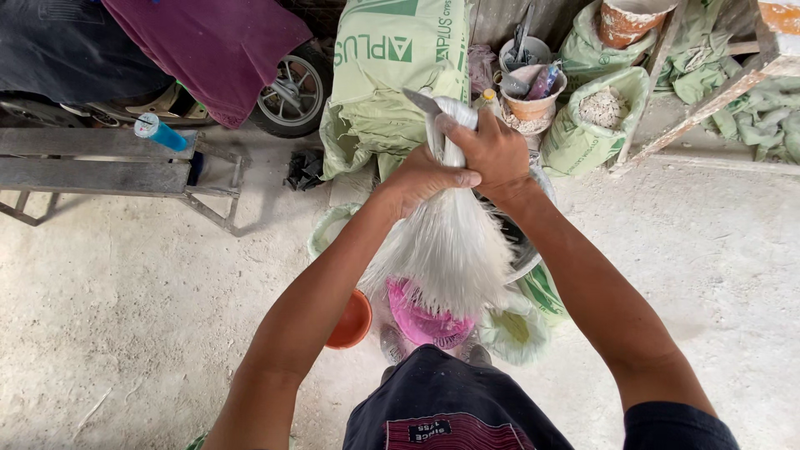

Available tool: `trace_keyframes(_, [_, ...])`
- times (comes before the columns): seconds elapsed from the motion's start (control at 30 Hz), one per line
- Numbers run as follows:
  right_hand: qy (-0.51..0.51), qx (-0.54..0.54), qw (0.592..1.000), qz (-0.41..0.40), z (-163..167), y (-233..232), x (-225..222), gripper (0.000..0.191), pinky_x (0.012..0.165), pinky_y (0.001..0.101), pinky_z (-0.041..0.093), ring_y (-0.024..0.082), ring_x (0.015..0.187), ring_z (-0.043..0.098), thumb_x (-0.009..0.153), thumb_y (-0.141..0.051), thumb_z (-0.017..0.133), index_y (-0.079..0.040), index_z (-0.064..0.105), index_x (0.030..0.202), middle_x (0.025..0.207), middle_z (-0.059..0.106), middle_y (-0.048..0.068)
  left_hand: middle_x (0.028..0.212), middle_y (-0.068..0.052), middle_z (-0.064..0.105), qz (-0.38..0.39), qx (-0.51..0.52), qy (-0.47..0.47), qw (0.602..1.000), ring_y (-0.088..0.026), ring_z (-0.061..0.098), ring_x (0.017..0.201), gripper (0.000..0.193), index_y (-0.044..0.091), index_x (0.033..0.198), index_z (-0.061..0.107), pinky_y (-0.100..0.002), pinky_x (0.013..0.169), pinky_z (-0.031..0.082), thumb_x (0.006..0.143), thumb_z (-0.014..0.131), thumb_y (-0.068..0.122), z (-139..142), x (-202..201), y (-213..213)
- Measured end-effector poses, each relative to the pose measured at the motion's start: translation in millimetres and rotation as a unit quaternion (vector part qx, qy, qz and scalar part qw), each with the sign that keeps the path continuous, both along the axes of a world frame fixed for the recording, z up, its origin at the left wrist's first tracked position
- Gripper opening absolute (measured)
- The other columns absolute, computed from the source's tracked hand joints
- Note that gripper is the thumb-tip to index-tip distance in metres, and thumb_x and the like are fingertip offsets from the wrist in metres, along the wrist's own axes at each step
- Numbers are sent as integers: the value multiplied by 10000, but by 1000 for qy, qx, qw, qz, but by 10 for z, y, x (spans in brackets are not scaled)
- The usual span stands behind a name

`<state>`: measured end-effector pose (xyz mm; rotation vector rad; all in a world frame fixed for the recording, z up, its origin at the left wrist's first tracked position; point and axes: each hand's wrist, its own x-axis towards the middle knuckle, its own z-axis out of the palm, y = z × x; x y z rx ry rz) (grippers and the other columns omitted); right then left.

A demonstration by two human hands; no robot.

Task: The person cuts a bundle of white fiber strands with a knife, submerges and agitates the fibers in a bucket of water, then scoops plaster powder from a sack into a bowl. They carry the bowl to a workbench and brush plaster paste onto ornate molded cornice pieces laid on the bench.

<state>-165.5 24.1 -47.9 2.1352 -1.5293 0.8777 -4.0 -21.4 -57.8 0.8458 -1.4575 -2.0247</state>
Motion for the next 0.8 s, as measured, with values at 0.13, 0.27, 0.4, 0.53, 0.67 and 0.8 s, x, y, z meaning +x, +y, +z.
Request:
trace_keyframes(0.13, [-23, 111, 992, 57, -30, -2, -86, 687, 592, 445, 566, 322, 719, 674, 801, -118, 730, -325, 585, 1441, 948, 571, 102, 842, -66, 729, 56, 47, -67, 995, -159, 684, 703, 301, 2, 969, 740, -343, 628, 576, 704, 805, 130, -167, 72, 16])
trace_keyframes(0.27, [-140, 139, 963, 186, -116, 30, -209, 723, 673, 450, 559, 325, 809, 673, 901, -116, 686, -6, 424, 1566, 1101, 602, 155, 765, -76, 681, 70, 157, -67, 983, -165, 629, 602, 168, 30, 833, 681, -342, 534, 528, 767, 747, 170, -200, 195, 29])
trace_keyframes(0.4, [65, 47, 996, 36, -278, 20, -216, 486, 658, 420, 560, 295, 768, 686, 976, -283, 712, -29, 592, 1373, 904, 646, 111, 660, -21, 597, 88, 228, -111, 963, -144, 521, 509, 146, 115, 720, 618, -338, 457, 451, 804, 700, 202, -246, 188, 19])
trace_keyframes(0.53, [63, 112, 991, 45, -518, -122, -213, 444, 665, 409, 567, 298, 780, 706, 981, -334, 670, -43, 646, 1315, 931, 714, 128, 597, -16, 533, 84, 189, -117, 971, -135, 454, 476, 217, 95, 644, 541, -332, 416, 370, 809, 651, 183, -540, 138, -8])
trace_keyframes(0.67, [49, 131, 987, 81, -826, -333, -154, 401, 739, 445, 580, 328, 867, 729, 957, -351, 655, -78, 662, 1251, 960, 735, 136, 625, -13, 536, 72, 141, -134, 978, -146, 456, 527, 198, 110, 664, 575, -350, 469, 355, 815, 647, 216, -904, 237, -77])
trace_keyframes(0.8, [-39, 249, 966, 61, -1135, -538, 285, 327, 800, 505, 569, 370, 923, 720, 984, -274, 607, -73, 638, 1240, 1016, 750, 156, 681, -106, 672, 243, 29, -276, 929, -234, 612, 633, 323, -7, 753, 705, -440, 584, 471, 796, 630, 303, -1076, 288, -116])
